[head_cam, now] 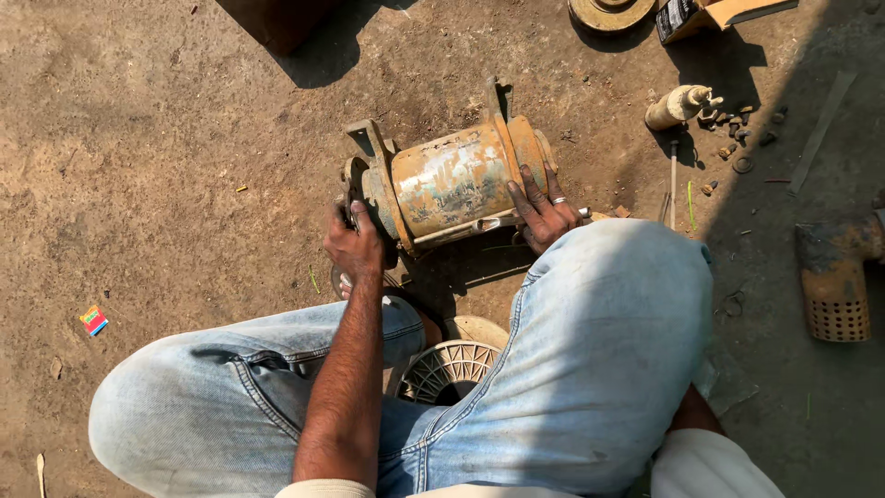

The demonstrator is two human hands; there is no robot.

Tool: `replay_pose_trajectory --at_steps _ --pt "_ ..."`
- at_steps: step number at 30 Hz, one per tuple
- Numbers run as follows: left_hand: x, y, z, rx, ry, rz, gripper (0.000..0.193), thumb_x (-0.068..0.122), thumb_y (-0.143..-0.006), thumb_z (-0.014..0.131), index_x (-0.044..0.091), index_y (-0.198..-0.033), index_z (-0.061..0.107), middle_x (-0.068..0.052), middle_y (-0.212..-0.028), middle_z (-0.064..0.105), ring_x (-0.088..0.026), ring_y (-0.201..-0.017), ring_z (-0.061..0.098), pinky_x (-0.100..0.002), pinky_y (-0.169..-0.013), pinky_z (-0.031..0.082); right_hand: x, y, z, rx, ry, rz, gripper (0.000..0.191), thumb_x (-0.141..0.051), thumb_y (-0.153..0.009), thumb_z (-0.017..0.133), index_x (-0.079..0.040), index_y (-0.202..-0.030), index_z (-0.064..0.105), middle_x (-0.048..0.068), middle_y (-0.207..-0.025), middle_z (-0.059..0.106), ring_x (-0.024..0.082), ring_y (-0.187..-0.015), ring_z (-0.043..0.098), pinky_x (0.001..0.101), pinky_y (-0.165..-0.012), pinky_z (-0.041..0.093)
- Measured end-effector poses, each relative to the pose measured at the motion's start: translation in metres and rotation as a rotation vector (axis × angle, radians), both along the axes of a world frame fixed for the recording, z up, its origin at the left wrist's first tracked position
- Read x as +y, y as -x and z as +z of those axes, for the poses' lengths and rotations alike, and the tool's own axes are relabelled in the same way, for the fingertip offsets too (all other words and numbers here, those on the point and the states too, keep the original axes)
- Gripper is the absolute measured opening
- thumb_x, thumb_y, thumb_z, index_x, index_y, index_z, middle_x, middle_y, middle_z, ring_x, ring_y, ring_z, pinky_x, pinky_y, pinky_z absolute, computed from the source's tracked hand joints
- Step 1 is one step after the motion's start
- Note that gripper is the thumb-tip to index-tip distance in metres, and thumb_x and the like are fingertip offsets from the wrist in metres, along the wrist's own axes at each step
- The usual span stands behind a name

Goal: The person walks to a motor on the ground, sits down, and uses two wrenches to loosen and remove bolts from the motor housing. The person then removes a metal rod from the motor and sets it aside.

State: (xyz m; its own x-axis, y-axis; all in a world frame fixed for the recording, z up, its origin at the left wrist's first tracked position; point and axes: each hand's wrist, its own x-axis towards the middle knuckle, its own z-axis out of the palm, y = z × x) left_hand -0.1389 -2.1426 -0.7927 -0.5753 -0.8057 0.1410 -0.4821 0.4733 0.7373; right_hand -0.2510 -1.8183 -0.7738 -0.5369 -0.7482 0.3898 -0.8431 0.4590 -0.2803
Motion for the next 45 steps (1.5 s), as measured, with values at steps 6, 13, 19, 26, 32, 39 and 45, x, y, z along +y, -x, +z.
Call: replay_pose_trajectory --at_steps 6,13,19,26,32,39,45 --pt "-0.04 0.038 0.028 0.001 0.033 0.103 0.044 0.035 -0.099 0.052 -0.001 -0.117 0.069 -0.02 -0.109 0.066 -0.032 -0.09 0.066 -0.046 -0.071 0.06 -0.001 0.0 0.026 -0.217 -0.014 -0.176 0.072 -0.003 -0.083 0.068 -0.018 -0.152 0.056 0.019 -0.156 0.056 0.048 -0.125 0.061 0.0465 -0.084 0.062" --pt "-0.052 0.102 0.087 0.405 0.299 -0.243 0.045 0.03 -0.121 0.047 -0.015 -0.126 0.053 -0.02 -0.118 0.066 -0.031 -0.112 0.065 -0.052 -0.096 0.052 0.085 -0.002 0.011 -0.397 0.215 -0.839 0.021 -0.024 -0.107 0.065 -0.007 -0.119 0.063 0.022 -0.109 0.072 0.044 -0.095 0.07 0.0519 -0.078 0.056" --pt "-0.09 0.124 0.188 -0.03 0.013 -0.611 0.039 0.035 -0.115 0.054 -0.003 -0.118 0.064 -0.012 -0.103 0.067 -0.022 -0.096 0.065 -0.044 -0.087 0.055 0.178 -0.079 -0.019 -0.57 0.189 -1.319 0.018 -0.022 -0.102 0.06 -0.006 -0.112 0.06 0.017 -0.09 0.075 0.04 -0.083 0.073 0.0539 -0.075 0.053" --pt "-0.064 0.148 0.223 -0.352 0.109 -0.793 0.036 0.031 -0.117 0.057 -0.004 -0.121 0.065 -0.012 -0.104 0.068 -0.019 -0.094 0.065 -0.039 -0.083 0.054 0.256 -0.103 -0.09 -0.772 0.273 -1.627 0.027 -0.021 -0.1 0.068 -0.002 -0.115 0.056 0.019 -0.095 0.073 0.039 -0.087 0.073 0.0532 -0.08 0.055" --pt "-0.059 0.19 0.212 -0.34 0.086 -0.878 0.033 0.027 -0.119 0.06 -0.005 -0.124 0.066 -0.012 -0.104 0.069 -0.017 -0.091 0.064 -0.034 -0.079 0.054 0.288 -0.09 -0.108 -0.627 0.004 -1.64 0.04 -0.019 -0.095 0.076 0.001 -0.126 0.061 0.026 -0.117 0.069 0.046 -0.109 0.064 0.0546 -0.092 0.052" --pt "0.016 0.231 0.183 -0.276 -0.066 -0.991 0.03 0.023 -0.121 0.063 -0.006 -0.127 0.066 -0.012 -0.105 0.07 -0.014 -0.089 0.064 -0.029 -0.075 0.053 0.259 -0.048 -0.096 -0.474 -0.008 -1.401 0.048 -0.017 -0.097 0.075 0.001 -0.137 0.055 0.024 -0.132 0.059 0.044 -0.117 0.059 0.0537 -0.093 0.05" --pt "0.078 0.237 0.149 -0.18 -0.292 -1.083 0.032 0.023 -0.113 0.062 -0.005 -0.126 0.067 -0.011 -0.107 0.074 -0.016 -0.098 0.071 -0.031 -0.086 0.059 0.23 -0.01 -0.121 -0.646 -0.07 -1.398 0.038 -0.012 -0.096 0.07 -0.006 -0.131 0.057 0.022 -0.131 0.057 0.044 -0.115 0.058 0.0546 -0.089 0.049"
